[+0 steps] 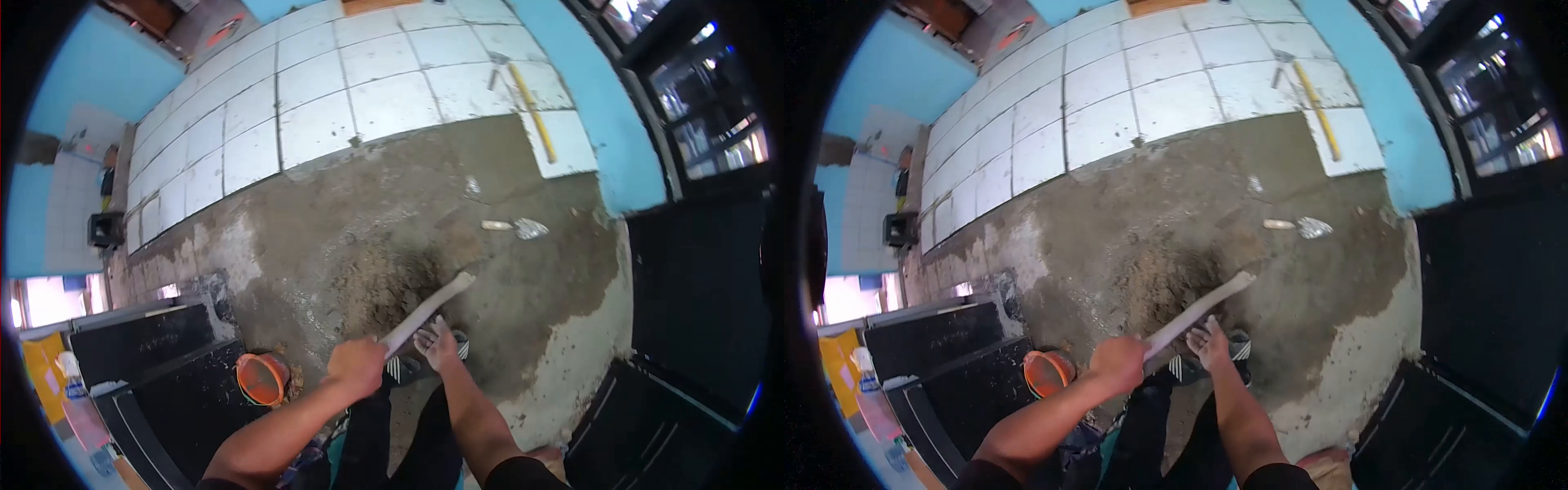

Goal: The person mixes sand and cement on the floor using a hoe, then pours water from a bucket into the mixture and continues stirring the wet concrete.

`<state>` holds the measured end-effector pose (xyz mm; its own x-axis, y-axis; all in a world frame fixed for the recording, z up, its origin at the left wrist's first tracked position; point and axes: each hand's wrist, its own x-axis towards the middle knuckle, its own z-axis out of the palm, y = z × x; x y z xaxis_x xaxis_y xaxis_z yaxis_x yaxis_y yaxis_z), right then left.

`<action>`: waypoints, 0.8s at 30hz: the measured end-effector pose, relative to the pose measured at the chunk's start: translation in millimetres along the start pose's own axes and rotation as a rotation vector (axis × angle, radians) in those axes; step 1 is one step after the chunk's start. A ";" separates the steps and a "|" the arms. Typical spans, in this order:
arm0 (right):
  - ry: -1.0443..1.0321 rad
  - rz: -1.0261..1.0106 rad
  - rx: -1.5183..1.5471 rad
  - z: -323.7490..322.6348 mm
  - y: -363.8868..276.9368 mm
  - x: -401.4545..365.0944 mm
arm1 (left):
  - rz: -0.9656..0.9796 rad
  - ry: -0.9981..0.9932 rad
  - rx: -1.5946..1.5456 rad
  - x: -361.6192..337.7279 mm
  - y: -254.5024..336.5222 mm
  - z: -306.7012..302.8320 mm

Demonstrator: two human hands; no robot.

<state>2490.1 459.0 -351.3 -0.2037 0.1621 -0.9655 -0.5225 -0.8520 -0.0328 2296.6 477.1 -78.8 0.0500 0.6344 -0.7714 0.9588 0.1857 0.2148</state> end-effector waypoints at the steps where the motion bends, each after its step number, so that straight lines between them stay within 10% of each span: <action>1: -0.092 -0.001 0.032 11.8 -16.6 16.3 | -0.016 0.000 -0.013 -0.1 -3.0 5.4; 6: 0.017 0.023 0.440 34.8 -46.0 142.9 | -0.048 -0.035 -0.014 0.1 -31.8 27.7; 11: 0.124 -0.134 -0.126 18.5 2.5 153.5 | -0.300 -0.265 -0.155 -37.5 -66.7 161.6; 13: 0.245 -0.210 -0.351 31.2 4.2 108.9 | -0.320 0.014 -0.216 -60.7 -40.8 250.7; 20: -0.174 -0.298 -0.917 123.8 -16.5 195.5 | -0.542 -0.030 -0.760 39.9 2.3 276.7; 24: -0.073 -0.353 -1.083 182.7 -2.2 247.3 | -0.571 0.032 -0.943 93.5 -7.2 283.6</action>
<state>2289.6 591.9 -542.8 -0.2535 0.4761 -0.8420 0.4212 -0.7293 -0.5392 2373.6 322.3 -322.3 -0.3529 0.2899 -0.8896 0.2397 0.9471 0.2135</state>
